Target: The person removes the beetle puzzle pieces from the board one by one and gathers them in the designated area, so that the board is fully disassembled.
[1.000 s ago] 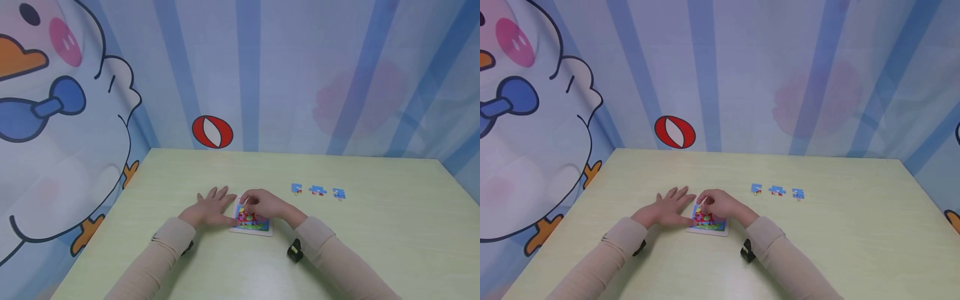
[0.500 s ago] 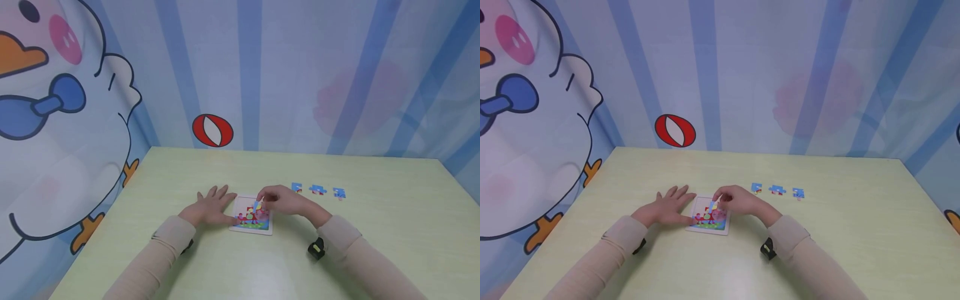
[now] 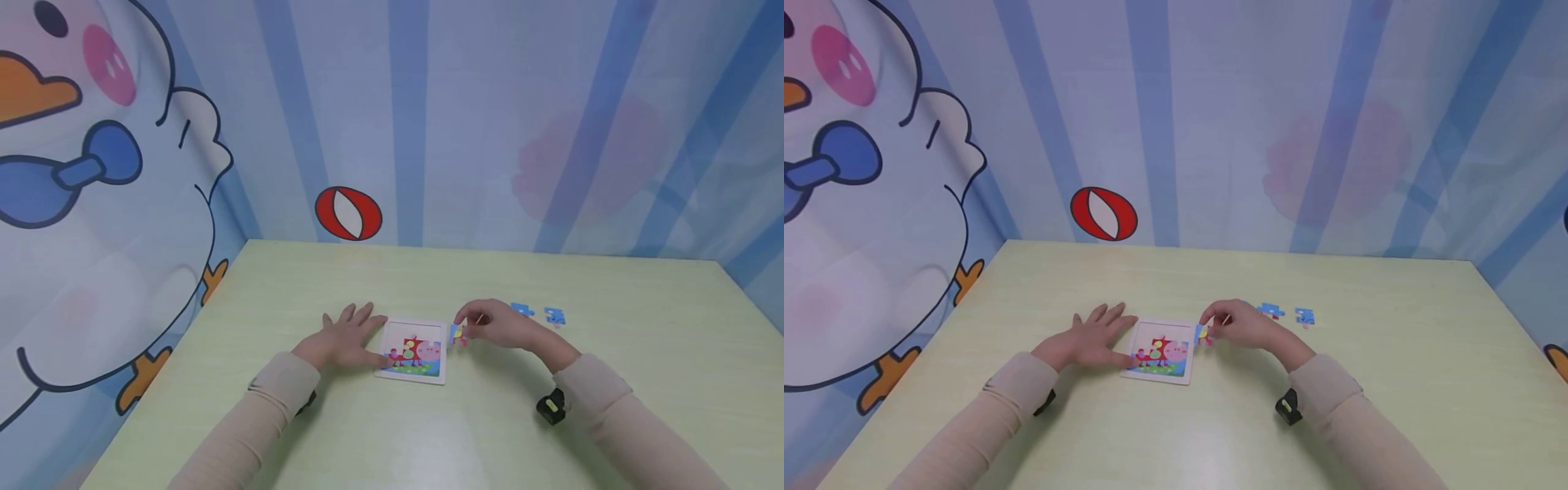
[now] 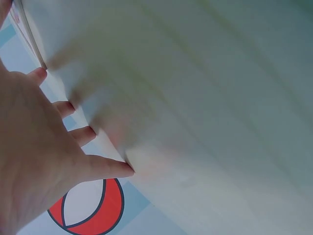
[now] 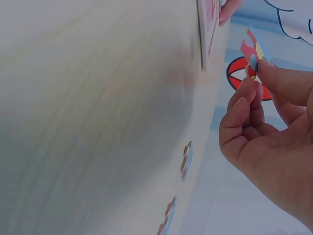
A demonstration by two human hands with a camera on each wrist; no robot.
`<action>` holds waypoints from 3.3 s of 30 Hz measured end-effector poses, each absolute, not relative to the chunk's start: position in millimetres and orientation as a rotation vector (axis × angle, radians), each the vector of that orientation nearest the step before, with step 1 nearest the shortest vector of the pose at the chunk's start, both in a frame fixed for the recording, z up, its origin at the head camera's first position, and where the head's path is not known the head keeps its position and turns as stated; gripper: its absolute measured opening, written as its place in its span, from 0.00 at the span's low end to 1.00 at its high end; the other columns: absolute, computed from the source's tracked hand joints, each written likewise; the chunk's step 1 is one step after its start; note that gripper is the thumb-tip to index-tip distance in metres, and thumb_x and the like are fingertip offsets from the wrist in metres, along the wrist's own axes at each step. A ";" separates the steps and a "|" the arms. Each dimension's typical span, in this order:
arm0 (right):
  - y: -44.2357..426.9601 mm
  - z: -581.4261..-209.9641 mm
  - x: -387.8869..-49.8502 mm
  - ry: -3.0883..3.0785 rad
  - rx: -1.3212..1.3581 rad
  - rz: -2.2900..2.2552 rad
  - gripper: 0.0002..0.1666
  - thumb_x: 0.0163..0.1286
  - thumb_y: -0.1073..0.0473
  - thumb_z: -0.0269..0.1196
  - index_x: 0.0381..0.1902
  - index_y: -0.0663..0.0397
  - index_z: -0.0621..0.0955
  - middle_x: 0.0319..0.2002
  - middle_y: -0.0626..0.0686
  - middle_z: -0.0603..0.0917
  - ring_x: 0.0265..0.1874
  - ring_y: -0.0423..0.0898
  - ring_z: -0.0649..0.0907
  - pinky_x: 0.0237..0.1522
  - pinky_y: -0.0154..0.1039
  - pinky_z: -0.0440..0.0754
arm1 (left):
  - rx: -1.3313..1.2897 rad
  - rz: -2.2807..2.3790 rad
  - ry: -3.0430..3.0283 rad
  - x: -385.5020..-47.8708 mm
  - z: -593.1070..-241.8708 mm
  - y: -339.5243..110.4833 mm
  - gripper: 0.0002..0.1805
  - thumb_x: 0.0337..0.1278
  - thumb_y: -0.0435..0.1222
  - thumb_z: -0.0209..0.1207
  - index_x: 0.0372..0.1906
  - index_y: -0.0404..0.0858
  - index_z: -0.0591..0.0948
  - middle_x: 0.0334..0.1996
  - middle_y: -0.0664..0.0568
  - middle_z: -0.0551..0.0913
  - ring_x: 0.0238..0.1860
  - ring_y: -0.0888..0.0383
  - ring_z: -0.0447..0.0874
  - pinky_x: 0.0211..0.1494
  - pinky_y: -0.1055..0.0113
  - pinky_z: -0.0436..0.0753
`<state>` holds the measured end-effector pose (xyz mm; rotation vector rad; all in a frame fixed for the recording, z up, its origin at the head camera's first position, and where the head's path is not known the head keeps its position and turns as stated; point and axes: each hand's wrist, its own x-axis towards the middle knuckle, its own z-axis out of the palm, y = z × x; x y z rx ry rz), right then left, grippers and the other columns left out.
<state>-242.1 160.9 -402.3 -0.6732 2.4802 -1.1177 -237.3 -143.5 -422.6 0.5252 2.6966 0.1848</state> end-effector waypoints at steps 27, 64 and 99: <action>189.9 -413.5 -244.1 2.587 -0.586 -0.993 0.08 0.67 0.67 0.58 0.43 0.60 0.81 0.30 0.51 0.76 0.30 0.45 0.72 0.32 0.38 0.71 | 0.525 0.199 2.699 -235.9 -420.7 -143.1 0.48 0.51 0.65 0.56 0.75 0.52 0.56 0.77 0.46 0.45 0.75 0.36 0.37 0.64 0.25 0.44; 191.2 -412.5 -249.3 2.626 -0.550 -0.946 0.10 0.66 0.67 0.58 0.44 0.62 0.81 0.30 0.50 0.79 0.28 0.44 0.74 0.31 0.38 0.73 | 0.516 0.187 2.705 -237.1 -422.9 -143.5 0.47 0.52 0.65 0.56 0.75 0.54 0.56 0.78 0.47 0.45 0.75 0.36 0.37 0.64 0.25 0.43; 112.9 -396.0 -248.0 2.487 -0.699 -1.029 0.15 0.65 0.62 0.64 0.49 0.59 0.80 0.39 0.53 0.80 0.36 0.47 0.78 0.37 0.37 0.77 | 0.521 0.186 2.708 -237.6 -423.8 -144.3 0.47 0.51 0.66 0.55 0.75 0.55 0.56 0.78 0.48 0.45 0.75 0.37 0.38 0.64 0.25 0.44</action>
